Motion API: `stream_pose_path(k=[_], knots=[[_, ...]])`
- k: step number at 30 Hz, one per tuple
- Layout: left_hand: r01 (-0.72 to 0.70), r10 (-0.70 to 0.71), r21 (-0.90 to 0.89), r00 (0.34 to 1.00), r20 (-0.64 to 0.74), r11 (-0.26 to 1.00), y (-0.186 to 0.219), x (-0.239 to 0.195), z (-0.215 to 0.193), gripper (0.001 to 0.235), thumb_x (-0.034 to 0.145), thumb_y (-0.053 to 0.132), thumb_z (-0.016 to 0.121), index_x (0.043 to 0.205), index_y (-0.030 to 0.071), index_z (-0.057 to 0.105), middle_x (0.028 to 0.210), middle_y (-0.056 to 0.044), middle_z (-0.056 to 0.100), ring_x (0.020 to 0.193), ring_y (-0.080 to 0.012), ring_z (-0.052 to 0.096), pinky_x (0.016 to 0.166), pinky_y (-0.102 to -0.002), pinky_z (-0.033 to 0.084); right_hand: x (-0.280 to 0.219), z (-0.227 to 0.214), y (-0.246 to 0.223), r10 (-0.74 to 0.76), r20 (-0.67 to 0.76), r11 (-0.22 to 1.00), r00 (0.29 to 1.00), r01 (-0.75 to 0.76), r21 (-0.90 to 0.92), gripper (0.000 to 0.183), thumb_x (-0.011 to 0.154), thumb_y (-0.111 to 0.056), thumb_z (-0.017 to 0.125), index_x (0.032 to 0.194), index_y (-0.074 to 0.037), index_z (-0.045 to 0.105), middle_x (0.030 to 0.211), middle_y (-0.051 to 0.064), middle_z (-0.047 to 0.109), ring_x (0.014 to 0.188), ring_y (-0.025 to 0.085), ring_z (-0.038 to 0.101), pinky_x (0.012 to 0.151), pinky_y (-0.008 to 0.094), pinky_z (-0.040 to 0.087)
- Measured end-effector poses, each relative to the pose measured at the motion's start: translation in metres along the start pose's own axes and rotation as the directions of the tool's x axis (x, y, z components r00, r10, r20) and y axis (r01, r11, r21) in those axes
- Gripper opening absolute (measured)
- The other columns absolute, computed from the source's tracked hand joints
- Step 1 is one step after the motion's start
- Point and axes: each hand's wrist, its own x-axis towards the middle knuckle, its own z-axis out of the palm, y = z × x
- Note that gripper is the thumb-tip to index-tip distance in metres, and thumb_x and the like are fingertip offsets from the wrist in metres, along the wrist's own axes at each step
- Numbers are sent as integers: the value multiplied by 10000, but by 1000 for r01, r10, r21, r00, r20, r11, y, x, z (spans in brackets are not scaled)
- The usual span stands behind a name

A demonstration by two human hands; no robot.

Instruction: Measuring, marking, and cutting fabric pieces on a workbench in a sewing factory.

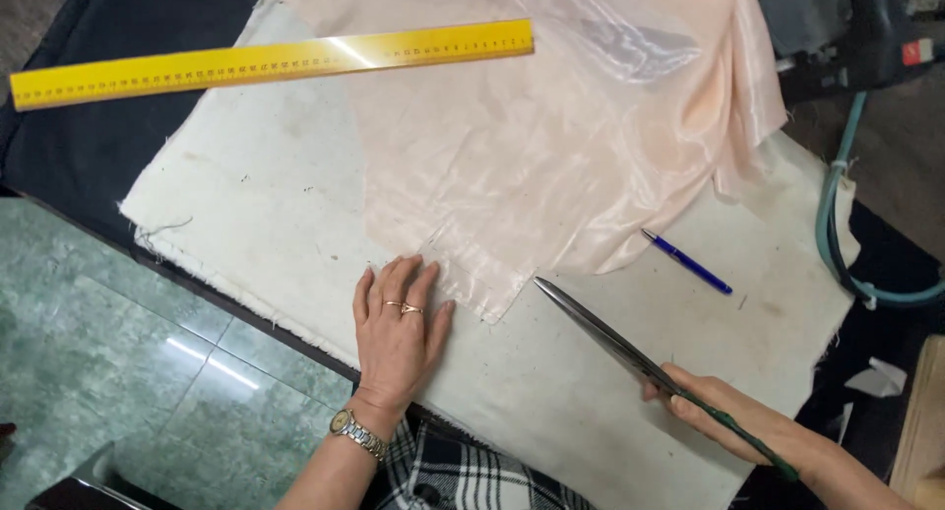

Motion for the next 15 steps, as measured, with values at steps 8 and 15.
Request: stream_pose_path(k=[8, 15], knots=[[91, -85, 143, 995, -49, 985, 10, -3, 10, 582, 864, 532, 634, 1254, 103, 573, 1305, -77, 548, 1282, -259, 482, 1148, -478, 263, 9, -13, 9, 134, 70, 989, 989, -138, 61, 518, 865, -532, 389, 1098, -146, 644, 1004, -20, 639, 864, 115, 584, 788, 263, 432], [84, -75, 158, 995, -61, 984, 8, -4, 12, 606, 820, 577, 680, 1204, 116, 590, 1284, -60, 569, 1267, -251, 502, 1151, -471, 260, 26, -14, -1, 100, 38, 994, 994, -99, -37, 595, 840, -608, 351, 1084, -143, 629, 975, -5, 635, 834, 126, 603, 762, 276, 451]])
